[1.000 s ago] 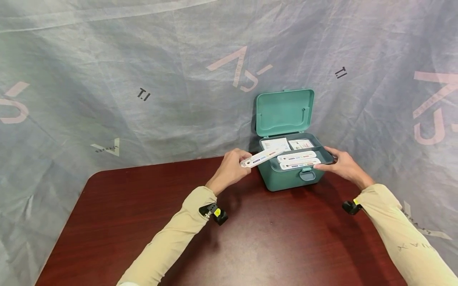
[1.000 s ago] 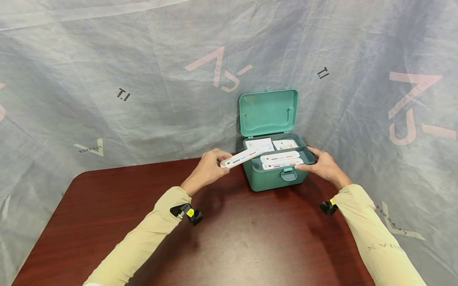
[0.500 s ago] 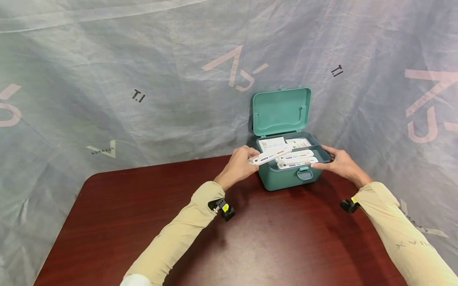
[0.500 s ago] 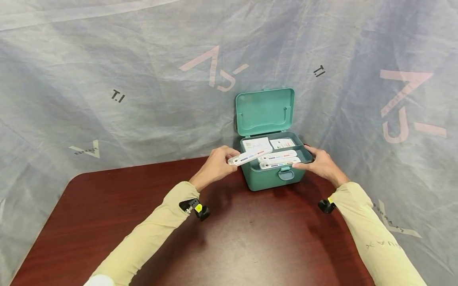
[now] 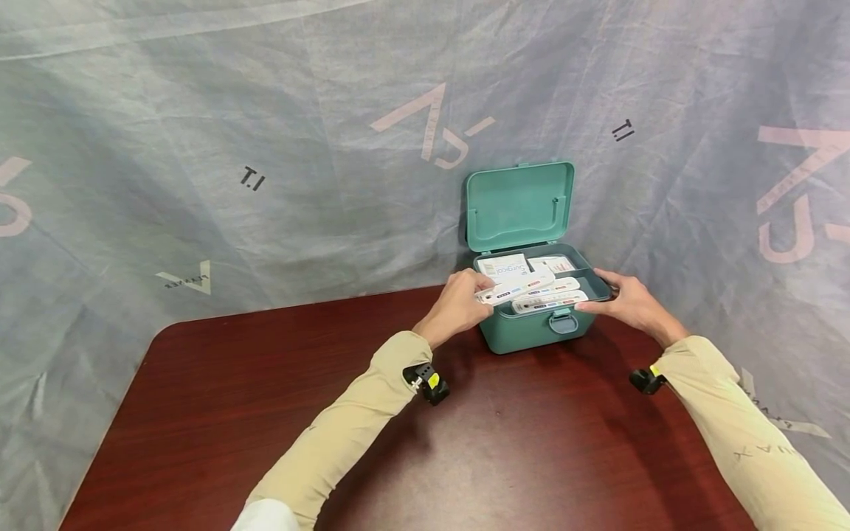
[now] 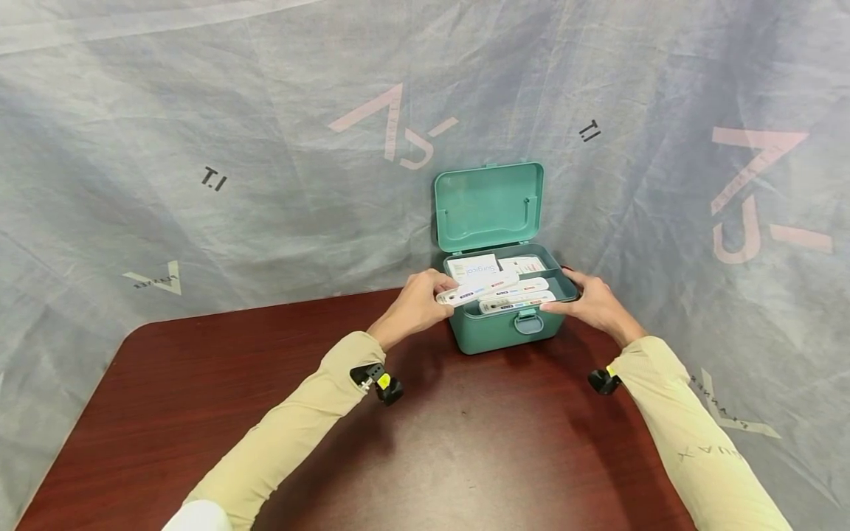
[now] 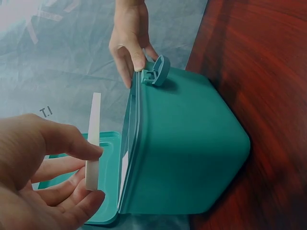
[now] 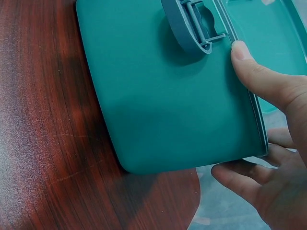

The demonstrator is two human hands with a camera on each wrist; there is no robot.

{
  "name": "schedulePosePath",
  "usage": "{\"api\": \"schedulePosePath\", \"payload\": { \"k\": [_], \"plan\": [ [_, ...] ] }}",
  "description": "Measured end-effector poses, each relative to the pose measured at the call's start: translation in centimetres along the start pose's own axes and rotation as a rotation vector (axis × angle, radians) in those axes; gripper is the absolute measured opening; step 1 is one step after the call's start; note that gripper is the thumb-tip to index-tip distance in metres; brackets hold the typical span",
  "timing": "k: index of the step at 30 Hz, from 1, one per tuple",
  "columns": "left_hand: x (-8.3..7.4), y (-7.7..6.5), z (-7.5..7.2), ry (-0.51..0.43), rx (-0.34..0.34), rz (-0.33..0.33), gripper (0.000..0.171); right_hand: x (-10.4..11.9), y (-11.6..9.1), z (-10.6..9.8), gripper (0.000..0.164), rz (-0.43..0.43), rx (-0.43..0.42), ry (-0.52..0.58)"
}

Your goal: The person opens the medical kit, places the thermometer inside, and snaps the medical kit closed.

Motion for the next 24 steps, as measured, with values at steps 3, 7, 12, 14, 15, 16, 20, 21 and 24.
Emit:
{"api": "schedulePosePath", "payload": {
  "k": [3,7,12,14,15,16,20,21,24],
  "plan": [
    [-0.5,0.2,0.6,0.013,0.010,0.011,0.037,0.0,-0.1,-0.1,0.102,0.000,-0.002,-0.005],
    [-1.1,0.4,1.1,0.025,0.016,0.034,0.036,0.1,-0.2,-0.1,0.101,-0.001,-0.008,-0.018],
    [-1.5,0.7,1.5,0.021,0.033,0.050,0.036,0.2,-0.3,-0.2,0.101,0.002,-0.011,-0.037],
    [-1.7,0.7,1.5,0.026,0.027,0.059,0.036,0.2,-0.4,-0.2,0.101,0.004,-0.011,-0.035],
    [-1.8,0.7,1.5,0.025,0.029,0.060,0.036,0.2,-0.4,-0.2,0.101,0.005,-0.010,-0.036],
    [-1.8,0.7,1.6,0.022,0.032,0.059,0.037,0.2,-0.4,-0.2,0.101,0.006,-0.009,-0.034],
    [-1.8,1.1,1.9,0.026,0.044,0.043,0.037,0.1,-0.3,-0.1,0.102,0.011,-0.009,-0.029],
    [-1.8,1.3,2.1,0.024,0.044,0.044,0.037,0.1,-0.3,-0.1,0.102,0.010,-0.008,-0.031],
    [-1.7,1.7,2.4,0.026,0.043,0.036,0.036,0.1,-0.2,0.0,0.102,0.007,-0.011,-0.034]
  ]
}}
Point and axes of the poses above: each hand's wrist, its own y-axis towards the middle knuckle, its own z-axis out of the palm, x = y × z, the point moved 10 cm from there along y, towards the middle knuckle, and after that the axes turned 11 degrees about -z, right-handed, at the moved point
